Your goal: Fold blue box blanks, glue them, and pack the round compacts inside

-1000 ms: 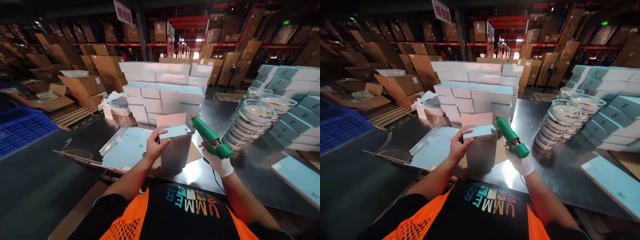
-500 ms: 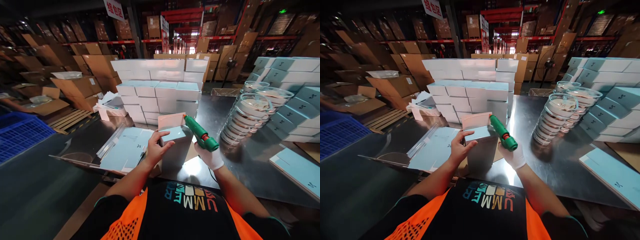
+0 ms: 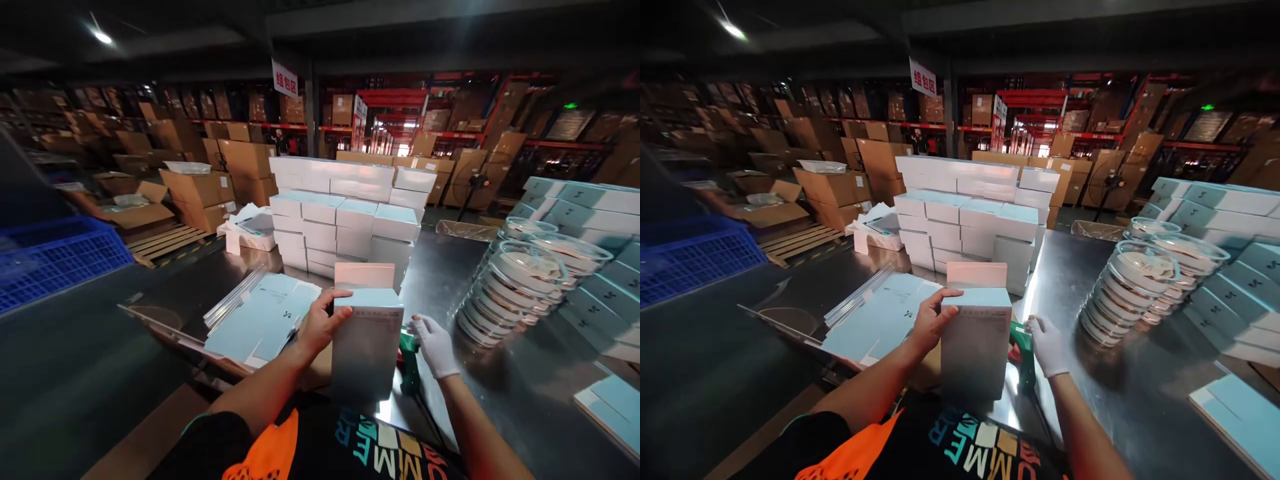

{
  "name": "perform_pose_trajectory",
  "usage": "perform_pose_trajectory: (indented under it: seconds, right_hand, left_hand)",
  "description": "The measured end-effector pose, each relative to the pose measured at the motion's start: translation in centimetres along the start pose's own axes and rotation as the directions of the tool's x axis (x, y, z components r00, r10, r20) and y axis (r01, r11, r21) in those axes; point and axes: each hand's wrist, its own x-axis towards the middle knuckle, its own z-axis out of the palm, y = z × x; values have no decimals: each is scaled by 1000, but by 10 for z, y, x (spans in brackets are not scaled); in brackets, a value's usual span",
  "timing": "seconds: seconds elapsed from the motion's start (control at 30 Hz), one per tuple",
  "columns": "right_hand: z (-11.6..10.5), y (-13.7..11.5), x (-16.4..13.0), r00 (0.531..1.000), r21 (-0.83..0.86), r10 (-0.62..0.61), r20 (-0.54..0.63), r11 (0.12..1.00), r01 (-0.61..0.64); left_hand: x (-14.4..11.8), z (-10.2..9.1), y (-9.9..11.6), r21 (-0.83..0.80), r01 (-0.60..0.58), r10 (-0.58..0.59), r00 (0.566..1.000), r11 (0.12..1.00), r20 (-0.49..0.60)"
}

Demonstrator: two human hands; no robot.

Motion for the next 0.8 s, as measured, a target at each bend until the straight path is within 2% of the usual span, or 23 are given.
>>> perform_pose_trajectory:
  seconds: [0.1, 0.13, 0.2, 0.27, 0.33, 0.43, 0.53, 0.63, 0.73, 0.8]
  right_hand:
    - [11, -39, -7, 963, 280, -238, 127, 940, 195]
    - [14, -50, -9, 937, 318, -304, 174, 917, 239]
    - [16, -62, -10, 892, 273, -378, 249, 911, 310]
    - [13, -60, -9, 859, 178, -432, 276, 901, 396]
    - [8, -47, -9, 813, 122, -515, 273, 857, 501]
    - [4, -27, -11, 716, 107, -653, 247, 753, 650]
    - [6, -25, -17, 570, 83, -787, 236, 601, 795]
    - [13, -38, -21, 403, -22, -886, 230, 409, 912]
    - [22, -51, -23, 294, -119, -906, 303, 270, 955]
    - [19, -60, -18, 253, -125, -873, 416, 221, 967]
  left_hand:
    - [-3, 8, -3, 20, -57, 54, 992, 998, 110]
    - [-4, 10, -5, 23, -74, 71, 988, 997, 134]
    - [-6, 15, -12, 0, -112, 112, 987, 994, 117]
    - [-8, 17, -21, -70, -136, 140, 989, 988, 48]
    - [-9, 16, -29, -119, -166, 169, 986, 979, 15]
    - [-5, 6, -35, -43, -270, 273, 955, 962, 118]
    - [5, -12, -27, 60, -387, 363, 900, 920, 240]
    - [19, -23, 2, 226, -501, 384, 826, 835, 413]
    - [27, -15, 44, 434, -660, 244, 681, 613, 691]
    - [28, -4, 67, 483, -737, 113, 594, 472, 796]
